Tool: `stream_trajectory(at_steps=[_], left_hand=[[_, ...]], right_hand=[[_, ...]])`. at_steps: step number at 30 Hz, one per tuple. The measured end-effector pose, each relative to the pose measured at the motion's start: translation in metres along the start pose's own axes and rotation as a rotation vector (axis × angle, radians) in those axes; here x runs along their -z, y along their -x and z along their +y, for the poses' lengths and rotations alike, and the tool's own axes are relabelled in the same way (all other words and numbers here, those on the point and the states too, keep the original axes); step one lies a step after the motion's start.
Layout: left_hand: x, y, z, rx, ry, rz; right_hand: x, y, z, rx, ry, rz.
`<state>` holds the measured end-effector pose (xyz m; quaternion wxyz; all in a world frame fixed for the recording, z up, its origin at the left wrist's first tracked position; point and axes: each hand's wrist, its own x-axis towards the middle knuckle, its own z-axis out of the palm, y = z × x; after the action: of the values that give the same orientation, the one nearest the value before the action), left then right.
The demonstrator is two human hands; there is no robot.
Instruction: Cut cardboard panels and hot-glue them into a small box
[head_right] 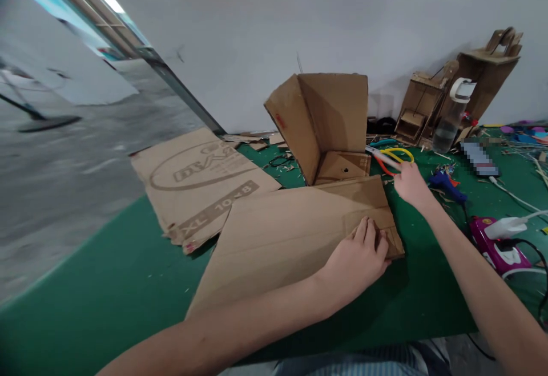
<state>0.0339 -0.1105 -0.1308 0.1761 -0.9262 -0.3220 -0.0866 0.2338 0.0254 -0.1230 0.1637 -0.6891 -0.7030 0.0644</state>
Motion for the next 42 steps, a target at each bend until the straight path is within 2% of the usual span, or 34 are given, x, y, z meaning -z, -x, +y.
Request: stream_trajectory(at_steps=[4,7,10,13,14,17,18,20,22,26,28,32,34,35,37,40,42], left_hand=[[-0.002,0.001,0.001,-0.006,-0.011,0.01],[-0.003,0.002,0.0,-0.006,-0.01,0.002],[-0.003,0.002,-0.001,-0.001,0.001,0.003],[-0.004,0.003,-0.001,-0.007,0.01,0.015],[-0.005,0.003,-0.001,-0.009,0.009,0.015],[-0.007,0.004,0.0,-0.009,0.002,0.014],[-0.007,0.004,0.0,-0.011,0.001,0.015],[-0.007,0.004,0.0,-0.017,-0.003,0.016],[-0.007,0.004,0.0,-0.018,-0.006,0.009],[-0.004,0.003,0.0,0.012,0.024,0.006],[-0.003,0.002,-0.001,0.003,0.072,0.003],[-0.003,0.0,-0.004,-0.026,0.155,-0.023],[-0.005,0.001,-0.006,-0.042,0.14,-0.009],[-0.006,0.002,-0.006,-0.057,0.123,0.002],[-0.008,0.003,-0.007,-0.088,0.088,0.011],[-0.008,0.002,-0.008,-0.127,0.054,-0.008],[-0.006,0.0,-0.01,-0.15,0.058,-0.024]], right_hand=[[-0.01,0.0,-0.018,0.068,0.048,-0.185],[-0.008,0.0,-0.026,0.056,0.125,-0.212],[0.004,-0.002,-0.026,0.034,0.209,-0.197],[0.027,-0.009,-0.013,0.015,0.282,-0.151],[0.035,-0.013,-0.006,-0.006,0.32,-0.089],[0.054,-0.024,0.016,-0.181,0.354,0.08],[0.057,-0.027,0.022,-0.24,0.33,0.098],[0.057,-0.029,0.028,-0.326,0.229,0.15],[0.052,-0.027,0.029,-0.353,0.11,0.186],[0.035,-0.016,0.017,-0.185,-0.159,0.217],[0.028,-0.007,0.007,-0.112,-0.362,0.143],[0.014,0.014,-0.01,-0.092,-0.904,-0.362],[0.005,0.022,-0.015,-0.084,-1.061,-0.431],[0.0,0.024,-0.017,-0.082,-1.079,-0.397],[-0.009,0.025,-0.018,-0.073,-1.014,-0.247],[-0.019,0.024,-0.017,-0.035,-0.818,-0.01],[-0.02,0.024,-0.017,0.007,-0.687,0.059]])
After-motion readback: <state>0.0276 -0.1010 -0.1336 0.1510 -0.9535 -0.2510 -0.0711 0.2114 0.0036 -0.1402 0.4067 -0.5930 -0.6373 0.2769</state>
